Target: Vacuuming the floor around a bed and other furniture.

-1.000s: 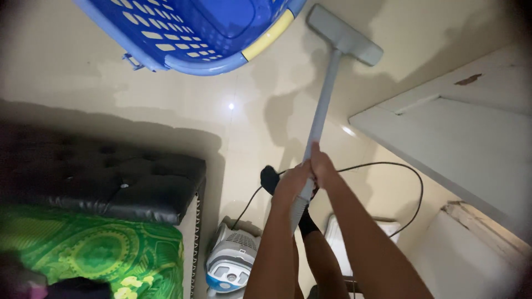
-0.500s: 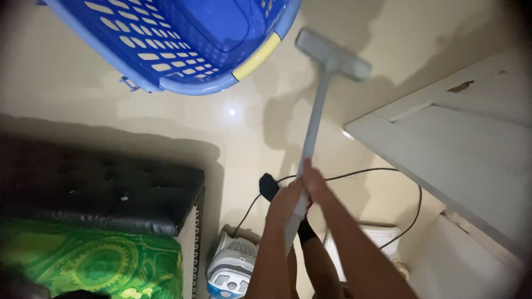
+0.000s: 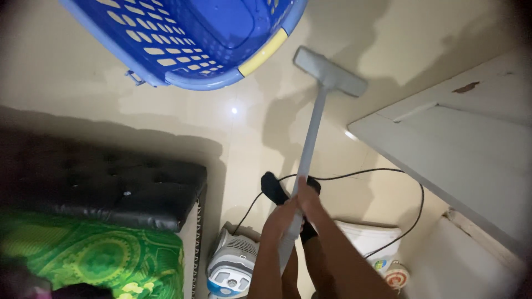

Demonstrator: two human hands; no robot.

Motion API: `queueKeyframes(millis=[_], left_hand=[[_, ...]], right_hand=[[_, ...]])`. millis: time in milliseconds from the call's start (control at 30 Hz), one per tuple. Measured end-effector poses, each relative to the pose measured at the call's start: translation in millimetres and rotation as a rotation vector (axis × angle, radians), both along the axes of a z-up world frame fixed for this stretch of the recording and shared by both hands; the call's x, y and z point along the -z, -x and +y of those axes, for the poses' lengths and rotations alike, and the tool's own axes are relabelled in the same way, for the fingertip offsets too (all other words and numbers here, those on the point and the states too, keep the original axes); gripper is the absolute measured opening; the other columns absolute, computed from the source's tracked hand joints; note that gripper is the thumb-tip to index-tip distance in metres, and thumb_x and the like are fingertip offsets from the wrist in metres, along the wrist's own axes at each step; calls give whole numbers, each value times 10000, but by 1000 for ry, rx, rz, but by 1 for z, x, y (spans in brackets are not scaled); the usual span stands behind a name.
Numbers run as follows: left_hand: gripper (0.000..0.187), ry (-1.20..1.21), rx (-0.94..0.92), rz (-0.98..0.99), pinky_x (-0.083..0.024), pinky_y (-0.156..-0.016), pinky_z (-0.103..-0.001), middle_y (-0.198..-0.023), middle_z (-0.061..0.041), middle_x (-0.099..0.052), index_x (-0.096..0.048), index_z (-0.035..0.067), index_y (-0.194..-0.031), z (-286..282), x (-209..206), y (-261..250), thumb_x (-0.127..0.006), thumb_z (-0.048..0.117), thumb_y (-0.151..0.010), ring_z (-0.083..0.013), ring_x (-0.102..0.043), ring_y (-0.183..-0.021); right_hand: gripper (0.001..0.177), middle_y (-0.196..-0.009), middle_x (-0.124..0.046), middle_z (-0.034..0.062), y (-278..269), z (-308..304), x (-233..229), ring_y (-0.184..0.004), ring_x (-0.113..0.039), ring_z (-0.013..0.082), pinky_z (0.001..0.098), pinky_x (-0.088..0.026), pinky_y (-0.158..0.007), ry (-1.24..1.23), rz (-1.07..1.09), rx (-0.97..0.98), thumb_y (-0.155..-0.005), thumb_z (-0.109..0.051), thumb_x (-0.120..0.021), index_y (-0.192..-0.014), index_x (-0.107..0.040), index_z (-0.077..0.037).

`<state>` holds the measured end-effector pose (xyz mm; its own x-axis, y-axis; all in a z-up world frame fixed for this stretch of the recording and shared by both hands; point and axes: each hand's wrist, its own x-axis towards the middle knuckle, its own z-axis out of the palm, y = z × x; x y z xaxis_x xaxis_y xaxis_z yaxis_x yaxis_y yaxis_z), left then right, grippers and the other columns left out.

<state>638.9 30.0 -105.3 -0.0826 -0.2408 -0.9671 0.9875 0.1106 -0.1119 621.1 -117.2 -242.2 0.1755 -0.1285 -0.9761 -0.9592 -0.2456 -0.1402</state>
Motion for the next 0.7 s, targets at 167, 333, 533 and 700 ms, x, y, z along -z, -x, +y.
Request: queueKeyframes(millis=[167,333,533,700], left_hand=[[572,0,-29,-93,-517,-549,-370,-745,-89,-668,-719,30,-1037,-27,19,-67,-511,562,-1003,-201,-631,-584],[589,36,-44,-105,-523,-570,-389,-776,-119,-680,-718,-2,-1074,-14,29,-17,-525,548,-989,-228,-647,-623],[819,-38,111,-72,-533,-725,-371,-878,-167,-727,-756,-63,-1130,15,18,30,-447,681,-981,-247,-698,-786],[548,-6,194,-327,-506,-737,-360,-987,-116,-666,-631,94,-1233,-31,86,20,-364,533,-1045,-234,-641,-832]], right_hand=[[837,-899,-696,186,-87,-28,-6,-848,-657,275,422,-547,-798,-64,-23,-76,-1046,-653,-291,-1001,-676,88],[820,-974,-699,223,-70,-2,-18,-891,-640,340,474,-526,-835,32,60,-35,-1040,-636,-313,-1059,-686,94],[852,-1274,-624,266,9,28,-14,-1192,-608,366,461,-440,-1032,75,115,-137,-1015,-665,-286,-1309,-581,79],[847,-1079,-709,261,-60,-17,18,-1046,-683,379,528,-527,-935,29,4,-269,-1052,-666,-240,-1135,-669,60]])
